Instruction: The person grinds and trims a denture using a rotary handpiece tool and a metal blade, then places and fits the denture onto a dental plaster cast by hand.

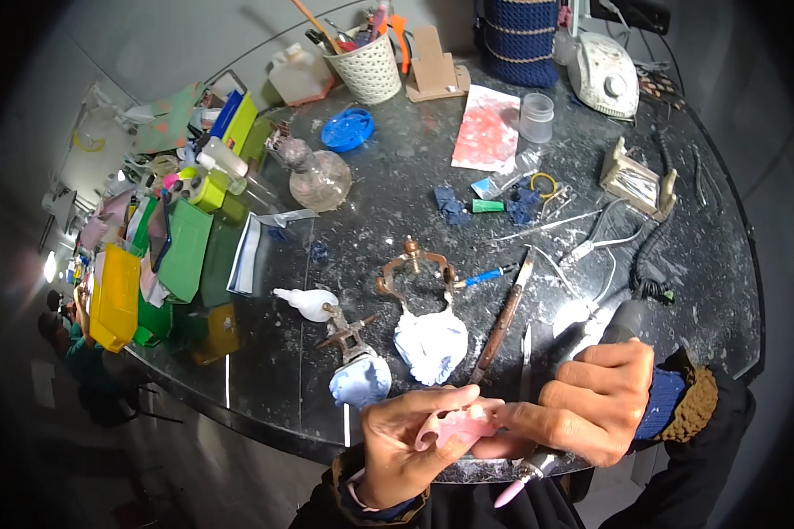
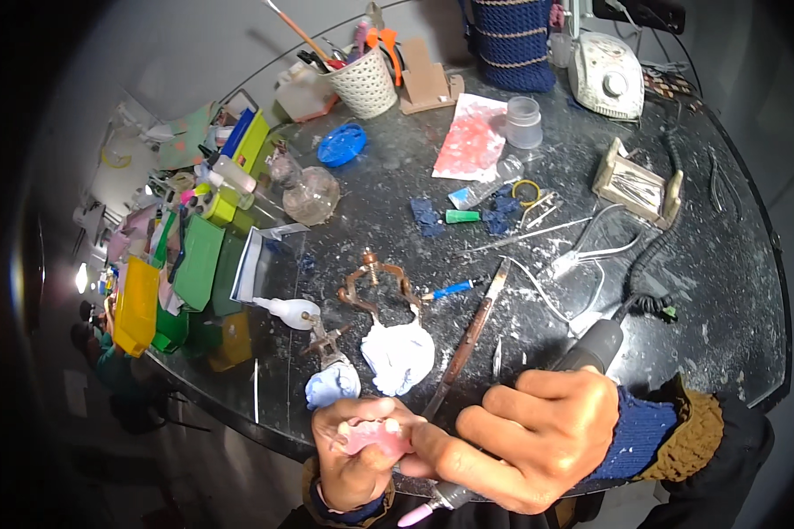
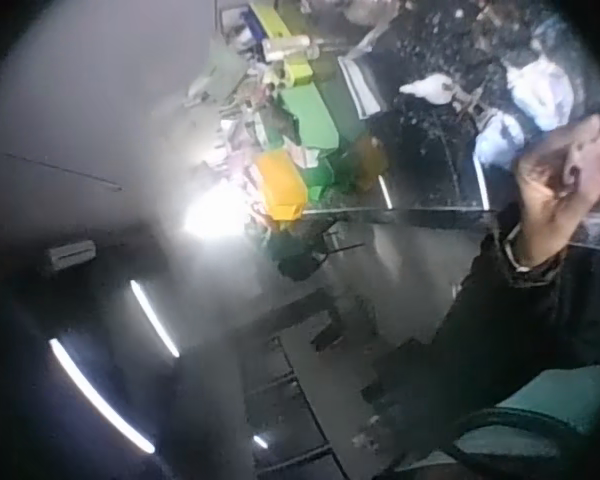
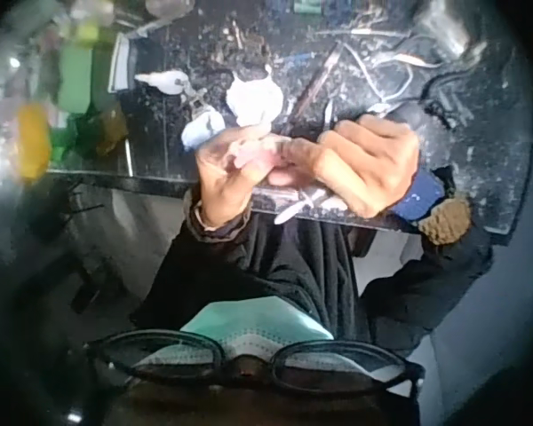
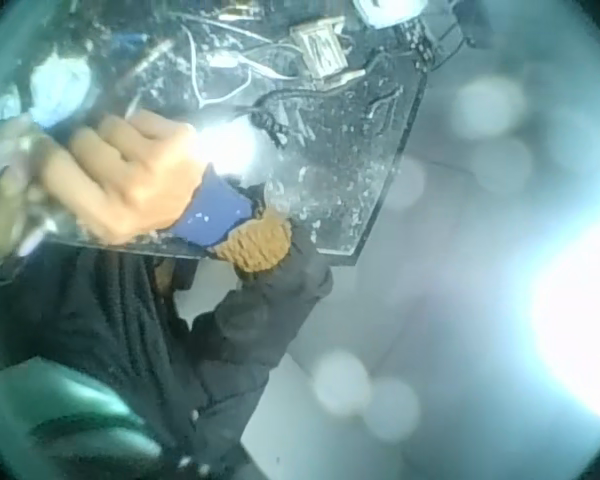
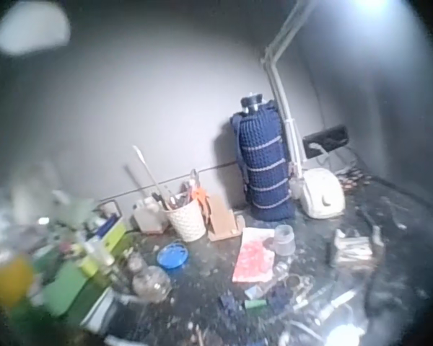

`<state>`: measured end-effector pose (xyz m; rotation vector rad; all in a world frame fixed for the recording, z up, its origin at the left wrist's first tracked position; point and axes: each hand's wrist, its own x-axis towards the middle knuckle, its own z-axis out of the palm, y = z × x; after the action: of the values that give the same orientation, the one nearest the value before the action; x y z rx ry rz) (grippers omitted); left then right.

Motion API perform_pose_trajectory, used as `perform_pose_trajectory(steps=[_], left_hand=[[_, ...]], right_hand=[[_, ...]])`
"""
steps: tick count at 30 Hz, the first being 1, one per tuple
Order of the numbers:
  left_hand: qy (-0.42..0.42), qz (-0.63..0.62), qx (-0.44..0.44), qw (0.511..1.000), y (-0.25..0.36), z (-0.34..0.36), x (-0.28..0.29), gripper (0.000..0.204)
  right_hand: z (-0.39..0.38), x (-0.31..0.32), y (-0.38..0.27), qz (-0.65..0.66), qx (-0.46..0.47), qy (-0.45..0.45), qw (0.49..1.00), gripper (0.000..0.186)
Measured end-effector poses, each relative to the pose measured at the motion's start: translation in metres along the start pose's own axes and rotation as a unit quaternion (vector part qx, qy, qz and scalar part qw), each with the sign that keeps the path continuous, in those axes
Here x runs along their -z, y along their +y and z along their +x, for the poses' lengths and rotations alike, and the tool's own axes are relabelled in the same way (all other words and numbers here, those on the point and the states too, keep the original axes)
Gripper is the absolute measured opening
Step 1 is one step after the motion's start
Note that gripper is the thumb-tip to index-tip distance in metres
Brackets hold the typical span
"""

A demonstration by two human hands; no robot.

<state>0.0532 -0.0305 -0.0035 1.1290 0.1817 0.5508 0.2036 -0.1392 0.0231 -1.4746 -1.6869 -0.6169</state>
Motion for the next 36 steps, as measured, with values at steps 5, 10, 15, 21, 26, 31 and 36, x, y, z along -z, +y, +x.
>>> perform_pose_trajectory(steps=[5,10,15,21,26,31,36], left_hand=[[0.028,0.07,-0.018,0.997,0.001,0.0,-0.004,0.025],[0.022,0.108,-0.046,0.993,0.003,0.007,-0.006,0.017],[-0.066,0.124,-0.138,0.98,0.003,0.01,0.002,0.014],[-0.032,-0.116,-0.017,0.993,0.011,0.001,0.005,0.024],[-0.08,-0.051,-0.063,0.994,0.007,0.008,0.005,0.02],[-0.082,-0.051,0.001,0.995,0.009,0.007,0.007,0.02],[-0.033,-0.102,0.022,0.994,0.005,0.001,0.007,0.019]], right_hand=[[-0.001,-0.001,0.0,0.004,-0.014,-0.026,1.0,0.031],[-0.003,0.001,0.001,0.025,0.019,-0.028,0.999,0.029],[-0.005,0.0,0.0,0.055,0.035,-0.018,0.998,0.033],[-0.003,-0.002,-0.003,0.04,0.045,0.044,0.997,0.032],[-0.001,0.0,0.0,0.036,0.048,0.041,0.997,0.035],[0.0,0.007,0.001,0.009,0.048,0.018,0.999,0.036],[0.016,0.022,0.009,-0.051,0.049,-0.022,0.997,0.032]])
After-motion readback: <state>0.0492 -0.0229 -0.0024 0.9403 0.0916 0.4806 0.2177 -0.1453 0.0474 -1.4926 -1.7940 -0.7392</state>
